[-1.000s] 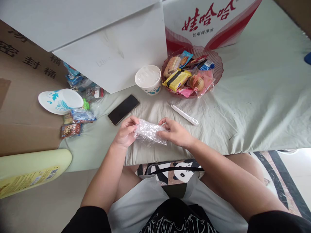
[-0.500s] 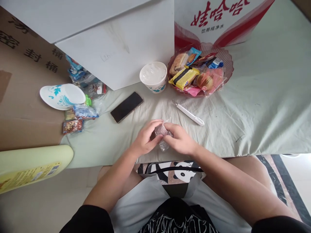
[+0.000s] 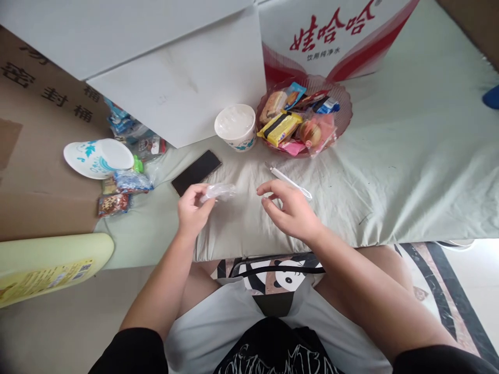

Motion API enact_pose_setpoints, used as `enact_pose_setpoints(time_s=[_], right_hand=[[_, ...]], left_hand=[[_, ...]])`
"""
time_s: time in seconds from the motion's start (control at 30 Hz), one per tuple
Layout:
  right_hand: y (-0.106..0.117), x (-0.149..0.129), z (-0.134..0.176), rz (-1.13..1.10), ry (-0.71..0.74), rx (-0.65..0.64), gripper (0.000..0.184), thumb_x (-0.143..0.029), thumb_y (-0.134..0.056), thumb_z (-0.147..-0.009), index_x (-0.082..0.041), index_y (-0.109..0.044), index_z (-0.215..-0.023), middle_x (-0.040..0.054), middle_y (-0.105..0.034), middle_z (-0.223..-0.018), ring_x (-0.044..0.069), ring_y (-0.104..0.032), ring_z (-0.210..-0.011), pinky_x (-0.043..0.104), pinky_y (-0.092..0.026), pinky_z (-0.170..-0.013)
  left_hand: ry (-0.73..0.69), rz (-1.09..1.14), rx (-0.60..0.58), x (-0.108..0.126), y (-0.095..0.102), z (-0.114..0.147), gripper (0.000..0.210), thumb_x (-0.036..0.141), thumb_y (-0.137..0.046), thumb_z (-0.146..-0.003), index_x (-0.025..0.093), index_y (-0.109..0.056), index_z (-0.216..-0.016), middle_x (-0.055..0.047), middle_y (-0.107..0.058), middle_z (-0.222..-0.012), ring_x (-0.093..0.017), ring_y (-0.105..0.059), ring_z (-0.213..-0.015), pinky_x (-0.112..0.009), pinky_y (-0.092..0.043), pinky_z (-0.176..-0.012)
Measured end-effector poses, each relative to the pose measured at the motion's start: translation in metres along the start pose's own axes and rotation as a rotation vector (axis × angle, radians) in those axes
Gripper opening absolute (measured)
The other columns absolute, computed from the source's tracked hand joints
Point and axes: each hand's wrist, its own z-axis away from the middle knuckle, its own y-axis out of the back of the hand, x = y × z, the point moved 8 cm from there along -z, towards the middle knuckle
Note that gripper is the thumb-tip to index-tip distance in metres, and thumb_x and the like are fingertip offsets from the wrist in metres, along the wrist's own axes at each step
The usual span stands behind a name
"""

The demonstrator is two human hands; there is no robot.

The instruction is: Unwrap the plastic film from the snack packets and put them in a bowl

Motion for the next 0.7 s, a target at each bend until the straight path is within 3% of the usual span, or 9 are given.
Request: enact_pose_setpoints(time_s=[0.07,0.17,0.27,0.33,0.43,0.5,0.6,0.7], right_hand=[[0.026,-0.002,-0.005,0.065,0.011,0.126,0.012,-0.027,-0.053,-0.087,-0.023,-0.063,-0.093,0.0069,-0.073,-0.097,0.023,-0.068,-0.092,0.038,-0.055,-0.083],[0.068,0.000,-0.011,0.205,0.002,0.344,0.010,-0.024,-0.053,-0.085,-0.023,-0.062,-0.088,0.0073,-0.071,-0.093,0.022,-0.066,-0.085,0.037,-0.053,-0.077],[0.100,0.007,-0.012,0.341,-0.026,0.501,0.011,-0.022,-0.052,-0.085,-0.022,-0.062,-0.089,0.0082,-0.068,-0.091,0.023,-0.064,-0.087,0.038,-0.051,-0.078],[0.109,0.013,-0.014,0.412,-0.059,0.520,0.015,-0.022,-0.052,-0.086,-0.022,-0.063,-0.095,0.0087,-0.066,-0.093,0.024,-0.063,-0.090,0.039,-0.051,-0.080],[0.112,0.020,-0.017,0.479,-0.105,0.463,0.026,-0.023,-0.054,-0.086,-0.022,-0.064,-0.109,0.0104,-0.065,-0.103,0.027,-0.062,-0.098,0.040,-0.051,-0.082],[0.111,0.021,-0.018,0.509,-0.111,0.415,0.031,-0.023,-0.054,-0.086,-0.022,-0.064,-0.115,0.0121,-0.065,-0.110,0.029,-0.061,-0.104,0.041,-0.050,-0.084],[0.108,0.019,-0.018,0.552,-0.109,0.330,0.034,-0.024,-0.054,-0.088,-0.023,-0.067,-0.119,0.0140,-0.064,-0.120,0.031,-0.061,-0.109,0.041,-0.051,-0.085],[0.105,0.016,-0.017,0.594,-0.130,0.251,0.037,-0.026,-0.052,-0.091,-0.024,-0.069,-0.123,0.0144,-0.064,-0.124,0.031,-0.063,-0.104,0.040,-0.051,-0.080]], left_hand=[[-0.079,-0.154,0.121,0.010,0.013,-0.008,0.010,0.021,-0.065,-0.071,0.023,-0.056,-0.074,-0.004,-0.064,-0.093,-0.022,-0.062,-0.093,-0.035,-0.050,-0.084],[-0.157,-0.293,0.237,0.032,0.016,-0.032,0.012,0.019,-0.065,-0.071,0.023,-0.054,-0.073,-0.002,-0.056,-0.081,-0.018,-0.055,-0.075,-0.031,-0.047,-0.072],[-0.205,-0.381,0.246,0.055,-0.002,-0.075,0.012,0.016,-0.063,-0.075,0.023,-0.053,-0.076,0.000,-0.052,-0.075,-0.016,-0.050,-0.068,-0.031,-0.046,-0.070],[-0.213,-0.486,0.203,0.066,-0.021,-0.109,0.011,0.012,-0.061,-0.077,0.022,-0.055,-0.078,-0.001,-0.055,-0.078,-0.018,-0.055,-0.074,-0.033,-0.048,-0.078],[-0.190,-0.674,0.004,0.071,-0.056,-0.158,0.010,0.011,-0.061,-0.076,0.020,-0.061,-0.080,-0.008,-0.063,-0.096,-0.024,-0.062,-0.090,-0.038,-0.049,-0.089],[-0.161,-0.765,-0.232,0.065,-0.082,-0.178,0.013,0.012,-0.061,-0.074,0.019,-0.067,-0.084,-0.010,-0.068,-0.100,-0.028,-0.064,-0.096,-0.039,-0.050,-0.090],[-0.083,-0.836,-0.593,0.053,-0.112,-0.185,0.020,0.019,-0.055,-0.079,0.020,-0.072,-0.089,-0.009,-0.074,-0.100,-0.029,-0.066,-0.102,-0.037,-0.050,-0.089],[-0.045,-0.861,-0.683,0.053,-0.120,-0.181,0.030,0.032,-0.044,-0.089,0.021,-0.072,-0.088,-0.009,-0.075,-0.106,-0.030,-0.066,-0.106,-0.038,-0.049,-0.089]])
